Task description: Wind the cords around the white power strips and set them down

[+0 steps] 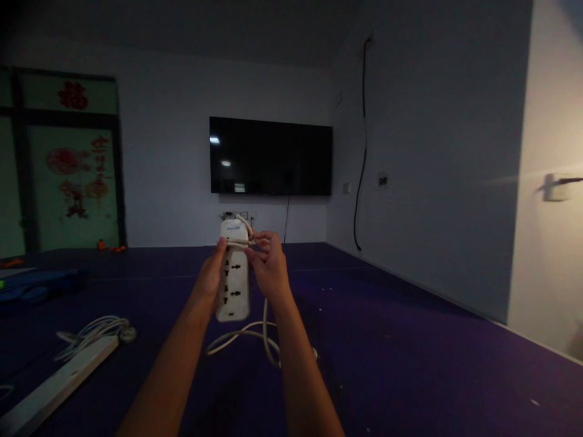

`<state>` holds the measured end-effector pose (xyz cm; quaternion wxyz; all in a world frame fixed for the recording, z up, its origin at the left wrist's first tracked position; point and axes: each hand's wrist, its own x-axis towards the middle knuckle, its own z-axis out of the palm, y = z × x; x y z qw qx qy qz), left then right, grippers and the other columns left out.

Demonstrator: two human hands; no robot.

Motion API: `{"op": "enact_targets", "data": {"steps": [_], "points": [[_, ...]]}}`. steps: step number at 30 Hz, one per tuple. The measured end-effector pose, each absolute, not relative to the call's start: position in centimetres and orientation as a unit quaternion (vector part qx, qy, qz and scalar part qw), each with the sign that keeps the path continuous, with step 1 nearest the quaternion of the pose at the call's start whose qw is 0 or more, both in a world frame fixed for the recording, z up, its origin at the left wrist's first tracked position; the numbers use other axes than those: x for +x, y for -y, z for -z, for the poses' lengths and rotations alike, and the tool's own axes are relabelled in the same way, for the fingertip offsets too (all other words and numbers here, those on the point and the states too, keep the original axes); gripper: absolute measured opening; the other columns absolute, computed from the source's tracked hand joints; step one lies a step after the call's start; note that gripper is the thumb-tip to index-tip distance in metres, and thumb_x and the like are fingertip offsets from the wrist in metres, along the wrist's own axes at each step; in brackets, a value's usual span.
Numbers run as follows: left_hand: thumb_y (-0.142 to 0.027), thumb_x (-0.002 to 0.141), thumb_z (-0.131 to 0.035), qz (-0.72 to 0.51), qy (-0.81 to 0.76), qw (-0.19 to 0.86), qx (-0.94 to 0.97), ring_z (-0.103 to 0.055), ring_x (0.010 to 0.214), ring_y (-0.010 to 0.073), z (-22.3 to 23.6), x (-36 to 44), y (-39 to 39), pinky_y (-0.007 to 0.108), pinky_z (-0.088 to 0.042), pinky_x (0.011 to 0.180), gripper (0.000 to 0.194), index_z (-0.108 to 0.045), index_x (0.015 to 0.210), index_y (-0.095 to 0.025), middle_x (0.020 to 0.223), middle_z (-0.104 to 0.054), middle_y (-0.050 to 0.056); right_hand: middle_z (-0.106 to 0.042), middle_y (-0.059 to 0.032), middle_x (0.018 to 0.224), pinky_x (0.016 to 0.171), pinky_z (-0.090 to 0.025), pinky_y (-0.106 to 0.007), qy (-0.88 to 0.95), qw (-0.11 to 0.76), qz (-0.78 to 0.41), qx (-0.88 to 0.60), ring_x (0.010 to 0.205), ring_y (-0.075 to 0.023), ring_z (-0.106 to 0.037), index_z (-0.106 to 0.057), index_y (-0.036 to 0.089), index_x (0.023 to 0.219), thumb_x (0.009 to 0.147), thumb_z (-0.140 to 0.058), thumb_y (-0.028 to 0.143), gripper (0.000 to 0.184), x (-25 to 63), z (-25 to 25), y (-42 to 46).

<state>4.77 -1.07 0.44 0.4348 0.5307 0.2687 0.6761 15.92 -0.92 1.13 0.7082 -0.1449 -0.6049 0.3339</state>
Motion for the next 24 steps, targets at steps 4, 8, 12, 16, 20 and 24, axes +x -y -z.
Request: {"op": "enact_targets", "data": {"steps": [4, 8, 12, 16, 20, 24], "points": [[-0.06, 0.077, -0.052, -0.688, -0.26, 0.4, 0.546, -0.066, 0.07, 0.0172, -0.8, 5.0, 1.7, 0.025, -0.048, 0.055, 0.053, -0.066, 0.1, -0.014, 0.079, -0.071, 0.009, -0.067, -0.0017, 0.101, 0.053, -0.052, -0.023, 0.596, 0.712, -0.334, -0.162, 0.064, -0.0121, -0.064, -0.051, 0.024, 0.095, 0.068, -0.069, 0.032, 0.034, 16.4, -1.4, 1.3], [-0.058, 0.078, -0.051, -0.694, -0.281, 0.383, 0.542, -0.065, 0.071, 0.0186, -1.3, 5.3, 2.6, 0.027, -0.049, 0.058, 0.052, -0.065, 0.101, -0.013, 0.078, -0.07, 0.009, -0.067, -0.0041, 0.108, 0.053, -0.052, -0.023, 0.6, 0.718, -0.325, -0.135, 0.068, -0.0129, -0.065, -0.056, 0.023, 0.098, 0.068, -0.07, 0.029, 0.034, 16.8, -1.3, 1.3], [-0.056, 0.078, -0.052, -0.706, -0.288, 0.366, 0.534, -0.065, 0.071, 0.0183, -1.4, 5.5, 2.9, 0.026, -0.048, 0.058, 0.048, -0.064, 0.099, -0.014, 0.075, -0.069, 0.008, -0.067, -0.0059, 0.11, 0.059, -0.053, -0.025, 0.592, 0.725, -0.331, -0.12, 0.079, -0.016, -0.066, -0.059, 0.022, 0.1, 0.065, -0.073, 0.03, 0.038, 17.2, -1.2, 0.6], [-0.057, 0.075, -0.055, -0.728, -0.273, 0.351, 0.522, -0.063, 0.067, 0.0168, -1.3, 5.6, 2.4, 0.025, -0.046, 0.056, 0.046, -0.064, 0.092, -0.015, 0.071, -0.067, 0.006, -0.069, -0.0071, 0.102, 0.072, -0.053, -0.03, 0.585, 0.737, -0.313, -0.129, 0.082, -0.0171, -0.066, -0.061, 0.02, 0.097, 0.06, -0.077, 0.031, 0.042, 17.4, -1.0, -0.2], [-0.059, 0.072, -0.057, -0.759, -0.263, 0.336, 0.492, -0.058, 0.056, 0.0133, -1.0, 5.2, 2.0, 0.024, -0.043, 0.051, 0.046, -0.064, 0.086, -0.016, 0.068, -0.065, 0.004, -0.068, -0.0049, 0.081, 0.06, -0.047, -0.027, 0.571, 0.76, -0.184, -0.251, 0.064, -0.0138, -0.059, -0.065, 0.016, 0.084, 0.059, -0.077, 0.038, 0.036, 17.8, -0.7, -0.6], [-0.059, 0.071, -0.059, -0.785, -0.294, 0.258, 0.48, -0.059, 0.06, 0.0135, -1.0, 4.5, 1.8, 0.023, -0.043, 0.052, 0.046, -0.064, 0.086, -0.016, 0.074, -0.067, 0.004, -0.061, 0.0004, 0.061, 0.052, -0.04, -0.025, 0.568, 0.74, -0.025, -0.359, 0.053, -0.012, -0.051, -0.065, 0.016, 0.071, 0.061, -0.076, 0.038, 0.026, 18.0, -0.6, -0.2]]}}
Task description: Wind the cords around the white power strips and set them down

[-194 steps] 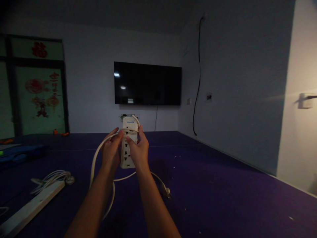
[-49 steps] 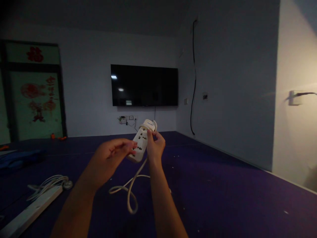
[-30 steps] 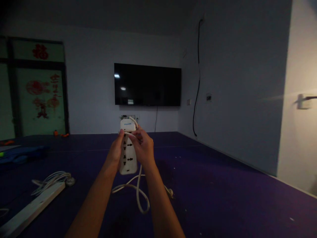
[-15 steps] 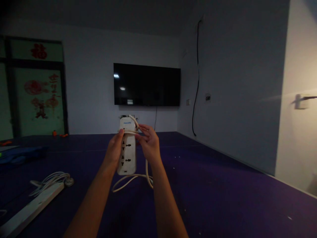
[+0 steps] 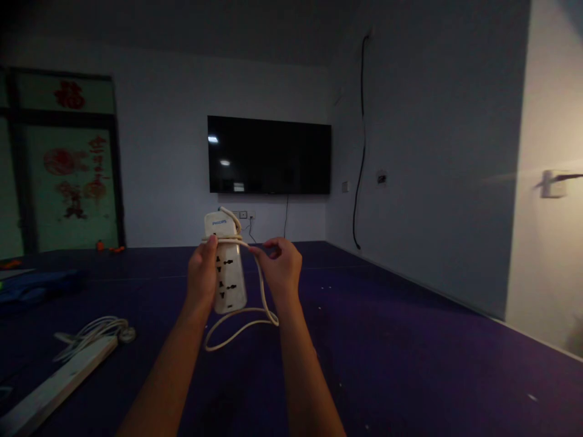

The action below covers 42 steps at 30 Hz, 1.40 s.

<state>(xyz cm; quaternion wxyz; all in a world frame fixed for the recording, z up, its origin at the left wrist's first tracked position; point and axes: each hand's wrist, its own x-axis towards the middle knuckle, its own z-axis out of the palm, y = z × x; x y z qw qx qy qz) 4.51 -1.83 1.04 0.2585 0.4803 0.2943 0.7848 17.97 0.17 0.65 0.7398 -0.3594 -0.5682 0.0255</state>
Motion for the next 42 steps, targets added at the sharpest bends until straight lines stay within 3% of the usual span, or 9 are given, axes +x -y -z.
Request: {"op": "enact_targets", "data": {"steps": [4, 13, 19, 25, 28, 33, 42], "points": [[-0.06, 0.072, -0.058, -0.798, -0.302, 0.218, 0.473, -0.062, 0.065, 0.015, -1.1, 4.0, 1.6, 0.024, -0.045, 0.056, 0.046, -0.064, 0.086, -0.016, 0.078, -0.068, 0.005, -0.066, -0.002, 0.062, 0.056, -0.044, -0.025, 0.597, 0.715, 0.024, -0.364, 0.054, -0.0136, -0.058, -0.068, 0.017, 0.066, 0.07, -0.069, 0.028, 0.012, 17.0, -1.1, 1.2], [-0.058, 0.073, -0.057, -0.81, -0.291, 0.243, 0.448, -0.061, 0.056, 0.014, -0.9, 4.0, 1.6, 0.023, -0.046, 0.05, 0.045, -0.061, 0.089, -0.016, 0.072, -0.067, 0.003, -0.071, -0.0048, 0.068, 0.058, -0.05, -0.027, 0.655, 0.665, -0.013, -0.358, 0.058, -0.0172, -0.065, -0.072, 0.019, 0.07, 0.073, -0.065, 0.022, 0.008, 15.0, -1.5, 3.2], [-0.056, 0.073, -0.059, -0.803, -0.265, 0.275, 0.458, -0.059, 0.053, 0.0128, -1.1, 4.5, 1.6, 0.023, -0.045, 0.049, 0.044, -0.061, 0.089, -0.016, 0.071, -0.066, 0.002, -0.072, -0.012, 0.082, 0.069, -0.051, -0.03, 0.634, 0.68, 0.018, -0.368, 0.072, -0.0206, -0.067, -0.073, 0.012, 0.085, 0.077, -0.057, 0.016, 0.019, 14.8, -1.3, 3.0], [-0.056, 0.072, -0.059, -0.795, -0.275, 0.279, 0.464, -0.059, 0.054, 0.0131, -1.0, 4.9, 1.6, 0.022, -0.044, 0.048, 0.044, -0.061, 0.09, -0.015, 0.072, -0.066, 0.002, -0.069, -0.008, 0.074, 0.066, -0.046, -0.027, 0.643, 0.657, 0.088, -0.383, 0.068, -0.0176, -0.062, -0.072, 0.015, 0.077, 0.086, -0.047, 0.019, 0.027, 14.7, -1.4, 3.2], [-0.055, 0.073, -0.058, -0.794, -0.279, 0.275, 0.464, -0.06, 0.057, 0.0138, -0.9, 4.9, 1.6, 0.023, -0.044, 0.05, 0.044, -0.061, 0.09, -0.015, 0.074, -0.066, 0.003, -0.068, -0.0108, 0.079, 0.069, -0.046, -0.028, 0.64, 0.649, 0.092, -0.402, 0.073, -0.019, -0.062, -0.071, 0.013, 0.079, 0.089, -0.044, 0.023, 0.031, 14.0, -1.1, 3.3], [-0.054, 0.072, -0.06, -0.802, -0.297, 0.228, 0.466, -0.063, 0.072, 0.0174, -0.7, 4.8, 1.2, 0.025, -0.047, 0.061, 0.042, -0.063, 0.088, -0.015, 0.083, -0.068, 0.006, -0.066, -0.0174, 0.1, 0.081, -0.046, -0.034, 0.64, 0.647, 0.05, -0.41, 0.092, -0.0244, -0.061, -0.068, 0.011, 0.096, 0.089, -0.046, 0.028, 0.029, 12.5, -0.3, 2.8], [-0.059, 0.071, -0.058, -0.796, -0.262, 0.289, 0.464, -0.065, 0.078, 0.0193, 0.1, 5.2, 0.3, 0.027, -0.049, 0.066, 0.052, -0.062, 0.094, -0.013, 0.09, -0.069, 0.009, -0.071, -0.0061, 0.089, 0.078, -0.049, -0.03, 0.627, 0.702, -0.116, -0.318, 0.086, -0.021, -0.064, -0.066, 0.017, 0.096, 0.073, -0.061, 0.026, 0.025, 12.3, 0.2, 1.7]]}}
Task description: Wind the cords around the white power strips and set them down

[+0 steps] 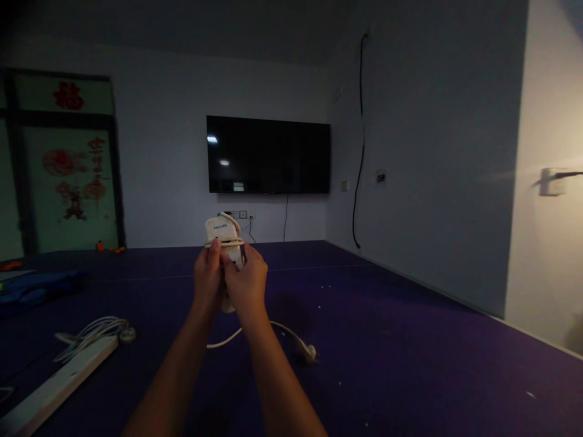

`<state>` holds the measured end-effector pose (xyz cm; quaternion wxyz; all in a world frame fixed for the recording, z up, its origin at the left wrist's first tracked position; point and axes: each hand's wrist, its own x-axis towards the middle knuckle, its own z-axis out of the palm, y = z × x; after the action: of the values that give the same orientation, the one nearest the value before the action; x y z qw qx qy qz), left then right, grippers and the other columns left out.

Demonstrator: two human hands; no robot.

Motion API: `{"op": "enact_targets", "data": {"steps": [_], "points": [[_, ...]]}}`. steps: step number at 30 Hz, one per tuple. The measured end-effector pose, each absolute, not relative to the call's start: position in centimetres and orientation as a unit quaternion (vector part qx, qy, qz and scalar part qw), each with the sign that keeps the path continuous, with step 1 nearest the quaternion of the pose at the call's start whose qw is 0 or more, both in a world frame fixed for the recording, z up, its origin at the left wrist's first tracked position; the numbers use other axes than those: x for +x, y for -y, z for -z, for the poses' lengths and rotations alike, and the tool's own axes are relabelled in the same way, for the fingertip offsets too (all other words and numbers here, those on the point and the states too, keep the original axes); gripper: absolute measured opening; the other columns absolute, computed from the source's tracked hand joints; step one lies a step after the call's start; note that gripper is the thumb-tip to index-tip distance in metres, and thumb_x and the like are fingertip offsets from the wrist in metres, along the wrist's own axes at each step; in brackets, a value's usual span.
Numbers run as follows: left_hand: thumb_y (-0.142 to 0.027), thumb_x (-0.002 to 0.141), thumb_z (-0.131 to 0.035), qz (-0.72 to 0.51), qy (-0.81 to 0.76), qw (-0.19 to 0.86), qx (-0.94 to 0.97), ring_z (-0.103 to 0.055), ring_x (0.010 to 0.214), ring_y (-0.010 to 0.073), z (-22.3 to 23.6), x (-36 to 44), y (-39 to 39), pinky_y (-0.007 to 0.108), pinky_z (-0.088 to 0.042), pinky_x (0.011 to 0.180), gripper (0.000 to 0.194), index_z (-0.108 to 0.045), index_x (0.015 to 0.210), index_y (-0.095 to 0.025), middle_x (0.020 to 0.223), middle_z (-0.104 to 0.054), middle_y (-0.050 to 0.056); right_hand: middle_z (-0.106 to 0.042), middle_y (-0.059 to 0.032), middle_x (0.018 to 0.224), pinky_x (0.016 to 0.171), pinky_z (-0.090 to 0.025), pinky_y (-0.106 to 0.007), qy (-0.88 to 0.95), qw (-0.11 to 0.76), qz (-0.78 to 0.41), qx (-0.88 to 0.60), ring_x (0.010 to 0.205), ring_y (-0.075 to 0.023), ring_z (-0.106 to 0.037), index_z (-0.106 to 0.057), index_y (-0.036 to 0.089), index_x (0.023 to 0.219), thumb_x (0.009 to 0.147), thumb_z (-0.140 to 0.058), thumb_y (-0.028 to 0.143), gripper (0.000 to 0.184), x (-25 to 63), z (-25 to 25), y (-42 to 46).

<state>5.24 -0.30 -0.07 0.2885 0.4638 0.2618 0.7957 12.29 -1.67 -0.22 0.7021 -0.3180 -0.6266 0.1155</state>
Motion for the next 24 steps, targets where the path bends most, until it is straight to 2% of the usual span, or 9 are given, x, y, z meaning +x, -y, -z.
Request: {"op": "enact_targets", "data": {"steps": [3, 7, 11, 16, 24], "points": [[-0.061, 0.071, -0.057, -0.793, -0.261, 0.286, 0.471, -0.065, 0.083, 0.0209, 0.1, 5.3, 0.4, 0.028, -0.049, 0.07, 0.054, -0.061, 0.094, -0.013, 0.093, -0.068, 0.01, -0.072, -0.0046, 0.091, 0.079, -0.051, -0.03, 0.626, 0.707, -0.207, -0.256, 0.088, -0.0208, -0.065, -0.066, 0.018, 0.096, 0.07, -0.063, 0.025, 0.028, 12.7, 0.2, 1.1], [-0.063, 0.07, -0.057, -0.785, -0.277, 0.282, 0.476, -0.065, 0.081, 0.0212, 0.1, 5.4, 0.5, 0.028, -0.049, 0.067, 0.055, -0.062, 0.093, -0.013, 0.09, -0.069, 0.009, -0.072, -0.0055, 0.1, 0.087, -0.049, -0.032, 0.582, 0.717, -0.334, -0.19, 0.095, -0.0216, -0.066, -0.066, 0.017, 0.095, 0.061, -0.07, 0.026, 0.035, 13.2, -0.1, 0.8], [-0.064, 0.071, -0.056, -0.777, -0.26, 0.286, 0.497, -0.065, 0.082, 0.0207, 0.2, 5.5, 0.6, 0.028, -0.049, 0.069, 0.054, -0.061, 0.092, -0.014, 0.091, -0.069, 0.009, -0.073, -0.0051, 0.089, 0.081, -0.052, -0.033, 0.559, 0.693, -0.423, -0.168, 0.083, -0.0224, -0.068, -0.067, 0.015, 0.088, 0.052, -0.077, 0.03, 0.04, 13.8, -0.4, 1.2], [-0.064, 0.073, -0.055, -0.779, -0.256, 0.26, 0.51, -0.065, 0.082, 0.0196, 0.1, 5.6, 0.8, 0.027, -0.049, 0.067, 0.053, -0.06, 0.095, -0.015, 0.092, -0.069, 0.008, -0.074, -0.0051, 0.081, 0.075, -0.053, -0.033, 0.53, 0.685, -0.476, -0.151, 0.076, -0.022, -0.069, -0.067, 0.014, 0.086, 0.046, -0.081, 0.028, 0.044, 14.0, -0.6, 1.5], [-0.068, 0.07, -0.056, -0.766, -0.225, 0.298, 0.523, -0.065, 0.08, 0.0205, 0.1, 5.5, 0.8, 0.029, -0.05, 0.069, 0.058, -0.06, 0.096, -0.016, 0.091, -0.068, 0.009, -0.074, -0.004, 0.084, 0.07, -0.053, -0.03, 0.539, 0.659, -0.513, -0.108, 0.074, -0.0205, -0.069, -0.066, 0.017, 0.087, 0.049, -0.08, 0.029, 0.043, 14.1, -0.6, 1.6]]}}
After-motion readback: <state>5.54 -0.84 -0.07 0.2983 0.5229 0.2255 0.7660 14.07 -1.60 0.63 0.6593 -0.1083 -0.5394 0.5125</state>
